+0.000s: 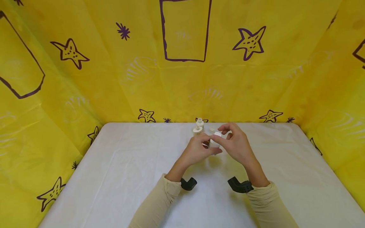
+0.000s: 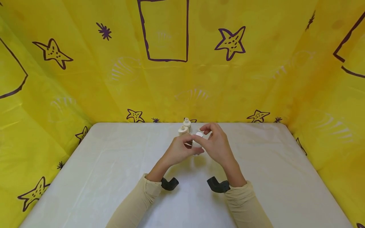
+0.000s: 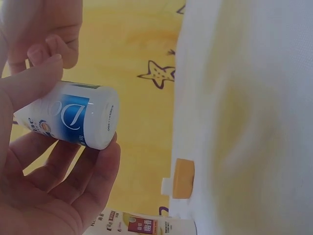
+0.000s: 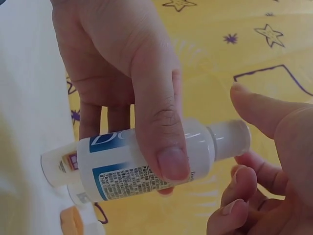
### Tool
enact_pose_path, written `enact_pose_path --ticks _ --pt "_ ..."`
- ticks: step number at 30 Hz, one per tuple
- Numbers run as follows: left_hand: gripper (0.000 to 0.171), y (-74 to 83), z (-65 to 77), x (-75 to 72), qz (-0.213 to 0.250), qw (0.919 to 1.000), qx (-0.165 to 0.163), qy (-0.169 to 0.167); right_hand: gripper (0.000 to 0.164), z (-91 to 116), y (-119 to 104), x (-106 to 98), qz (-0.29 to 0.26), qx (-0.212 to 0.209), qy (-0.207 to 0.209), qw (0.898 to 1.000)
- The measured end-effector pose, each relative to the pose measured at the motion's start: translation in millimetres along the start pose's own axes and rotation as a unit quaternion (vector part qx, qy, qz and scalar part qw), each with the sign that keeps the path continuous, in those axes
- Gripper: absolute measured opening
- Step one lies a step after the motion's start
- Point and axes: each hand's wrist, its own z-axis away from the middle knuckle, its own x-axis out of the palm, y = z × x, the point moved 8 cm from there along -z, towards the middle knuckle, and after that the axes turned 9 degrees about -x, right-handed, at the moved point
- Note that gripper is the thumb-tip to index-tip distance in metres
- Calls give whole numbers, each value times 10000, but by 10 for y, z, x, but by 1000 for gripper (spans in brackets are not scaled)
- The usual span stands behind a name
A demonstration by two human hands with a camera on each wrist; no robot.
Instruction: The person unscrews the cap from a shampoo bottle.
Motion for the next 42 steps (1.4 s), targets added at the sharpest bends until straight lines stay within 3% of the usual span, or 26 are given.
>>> enact_pose_path --ticks 6,13,22,28,34,42 --pt "18 32 14 8 -247 9997 4 94 30 11 4 2 21 2 -9 10000" --pt "24 7 10 -20 82 9998 -206 10 28 33 -71 13 -377 -268 -246 9986" --pt "26 11 2 -38 346 9991 -231 -60 29 18 -142 4 -597 -677 -240 9956" --pt "24 14 9 -45 443 9987 -259 -46 33 0 -68 -2 -475 -324 -104 9983" --pt "23 33 6 -51 142 9998 -68 110 33 2 13 7 -152 24 -60 9999" --pt "23 15 8 -51 154 9996 -227 53 26 14 9 36 -397 -75 -199 9990"
